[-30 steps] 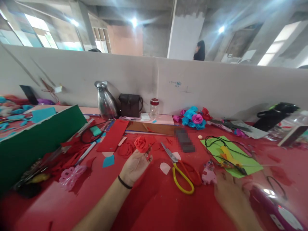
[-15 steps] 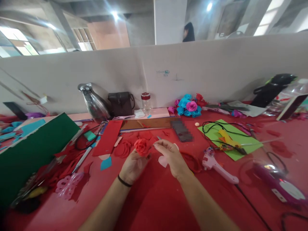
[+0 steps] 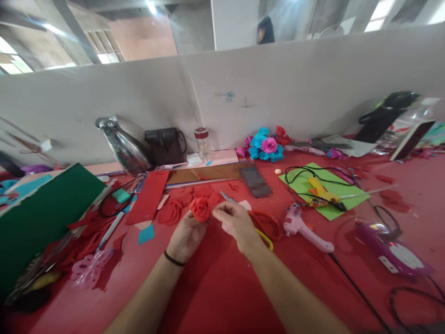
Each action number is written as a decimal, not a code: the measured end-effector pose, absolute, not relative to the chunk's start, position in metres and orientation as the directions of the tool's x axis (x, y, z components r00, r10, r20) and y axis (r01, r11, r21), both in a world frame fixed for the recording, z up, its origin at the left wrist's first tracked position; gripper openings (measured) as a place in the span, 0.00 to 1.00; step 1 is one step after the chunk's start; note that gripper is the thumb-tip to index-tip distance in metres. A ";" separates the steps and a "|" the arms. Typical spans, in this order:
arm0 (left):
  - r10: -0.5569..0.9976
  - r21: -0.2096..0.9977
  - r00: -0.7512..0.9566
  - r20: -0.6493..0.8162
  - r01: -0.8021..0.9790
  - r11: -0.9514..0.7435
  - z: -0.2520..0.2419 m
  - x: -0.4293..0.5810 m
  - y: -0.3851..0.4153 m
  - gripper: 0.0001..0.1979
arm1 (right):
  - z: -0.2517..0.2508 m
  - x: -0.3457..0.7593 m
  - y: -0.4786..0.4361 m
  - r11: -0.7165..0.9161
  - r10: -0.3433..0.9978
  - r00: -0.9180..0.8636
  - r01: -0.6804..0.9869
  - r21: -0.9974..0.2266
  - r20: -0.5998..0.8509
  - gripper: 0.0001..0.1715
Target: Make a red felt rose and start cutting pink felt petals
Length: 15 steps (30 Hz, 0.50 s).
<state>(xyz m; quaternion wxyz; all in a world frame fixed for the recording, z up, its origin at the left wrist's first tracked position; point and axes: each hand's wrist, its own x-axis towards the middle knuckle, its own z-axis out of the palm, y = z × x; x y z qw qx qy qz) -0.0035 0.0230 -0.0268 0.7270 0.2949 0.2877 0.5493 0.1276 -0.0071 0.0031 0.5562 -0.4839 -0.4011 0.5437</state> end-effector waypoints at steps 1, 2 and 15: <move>0.973 0.760 0.210 -0.100 -0.615 0.211 -0.025 -0.005 0.024 0.13 | 0.003 0.128 -0.007 -0.034 0.991 0.123 -0.214 -0.976 -0.062 0.10; 0.978 0.781 0.182 -0.105 -0.593 0.195 -0.024 -0.008 0.025 0.13 | 0.002 0.129 -0.007 -0.012 0.986 0.159 -0.209 -0.978 -0.046 0.09; 0.995 0.940 -0.087 -0.050 0.334 0.076 -0.030 -0.037 0.043 0.01 | 0.002 0.149 -0.062 0.196 0.900 0.375 0.113 -0.974 0.225 0.09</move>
